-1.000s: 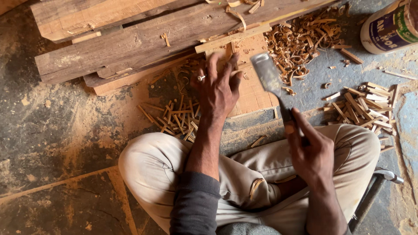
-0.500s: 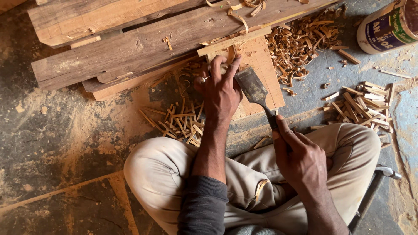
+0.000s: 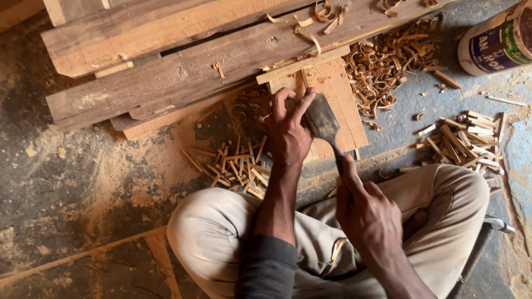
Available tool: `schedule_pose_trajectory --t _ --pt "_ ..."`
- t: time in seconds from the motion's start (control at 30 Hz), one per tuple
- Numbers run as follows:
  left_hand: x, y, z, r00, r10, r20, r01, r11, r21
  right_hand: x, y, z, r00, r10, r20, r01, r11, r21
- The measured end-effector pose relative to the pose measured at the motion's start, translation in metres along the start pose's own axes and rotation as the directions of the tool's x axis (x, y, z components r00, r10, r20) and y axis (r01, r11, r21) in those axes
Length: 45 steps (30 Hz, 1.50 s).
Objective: The person is sitting cross-legged on the floor, using a chisel to carve a small rectangular piece of wood. They repeatedly strike the chisel with a mallet to remove wood shavings and shape the piece.
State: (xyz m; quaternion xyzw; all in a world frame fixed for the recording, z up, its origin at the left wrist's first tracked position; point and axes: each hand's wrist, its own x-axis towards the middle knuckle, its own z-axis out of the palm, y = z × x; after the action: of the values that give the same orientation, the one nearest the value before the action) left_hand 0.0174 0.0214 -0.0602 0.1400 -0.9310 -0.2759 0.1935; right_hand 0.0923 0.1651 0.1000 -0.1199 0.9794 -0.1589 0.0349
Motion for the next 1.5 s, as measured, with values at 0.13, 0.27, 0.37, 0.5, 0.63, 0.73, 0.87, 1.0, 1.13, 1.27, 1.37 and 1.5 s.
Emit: schedule_pose_trajectory --t 0.13,0.27,0.37,0.5,0.63,0.73,0.87,1.0,1.13,1.27,1.37,1.5 --pt "0.007 0.005 -0.004 0.991 0.003 -0.132 -0.025 0.986 -0.163 0.026 -0.005 0.009 0.999 0.015 0.050 -0.015 1.000 -0.011" --pt "0.008 0.009 -0.010 0.994 -0.037 -0.106 0.018 0.985 -0.174 0.023 -0.005 -0.002 0.996 0.018 0.082 -0.018 1.000 0.006" --pt "0.006 0.010 -0.009 0.991 -0.032 -0.132 0.009 0.984 -0.176 0.008 -0.004 -0.008 0.997 0.023 0.077 -0.027 0.999 0.048" --pt "0.001 0.007 -0.001 0.975 0.001 -0.220 -0.035 0.988 -0.147 0.007 -0.005 0.001 0.995 0.064 0.080 -0.064 0.998 -0.002" --pt "0.001 0.001 0.004 0.982 0.004 -0.190 -0.052 0.968 -0.246 0.016 -0.006 0.004 0.994 0.037 0.102 -0.039 0.999 0.018" --pt "0.002 0.002 0.006 0.963 0.042 -0.266 -0.090 0.981 -0.172 0.019 -0.007 0.001 0.990 0.047 0.132 -0.053 0.998 0.039" --pt "0.001 0.002 0.000 0.985 0.014 -0.173 -0.064 0.956 -0.287 0.031 -0.008 0.005 0.996 0.017 0.089 -0.020 0.999 0.039" --pt "0.001 -0.002 -0.003 0.997 -0.026 -0.077 -0.008 0.911 -0.413 0.045 -0.007 0.017 0.993 0.031 0.113 -0.033 0.999 0.018" --pt "0.003 0.000 0.001 0.992 -0.024 -0.127 -0.024 0.932 -0.361 0.046 0.006 0.028 0.994 0.002 0.108 -0.010 0.997 0.075" --pt "0.009 0.001 -0.001 0.980 0.012 -0.200 -0.070 0.957 -0.283 0.046 0.048 0.033 0.970 0.159 0.183 -0.243 0.654 0.716" --pt "0.009 0.000 -0.009 0.986 -0.022 -0.162 -0.008 0.984 -0.180 0.042 0.092 0.032 0.831 0.198 0.521 -0.481 -0.216 0.850" --pt "0.013 0.001 -0.014 0.977 0.034 -0.209 -0.029 0.999 0.024 0.019 0.145 0.035 0.930 0.064 0.363 -0.277 -0.530 0.801"
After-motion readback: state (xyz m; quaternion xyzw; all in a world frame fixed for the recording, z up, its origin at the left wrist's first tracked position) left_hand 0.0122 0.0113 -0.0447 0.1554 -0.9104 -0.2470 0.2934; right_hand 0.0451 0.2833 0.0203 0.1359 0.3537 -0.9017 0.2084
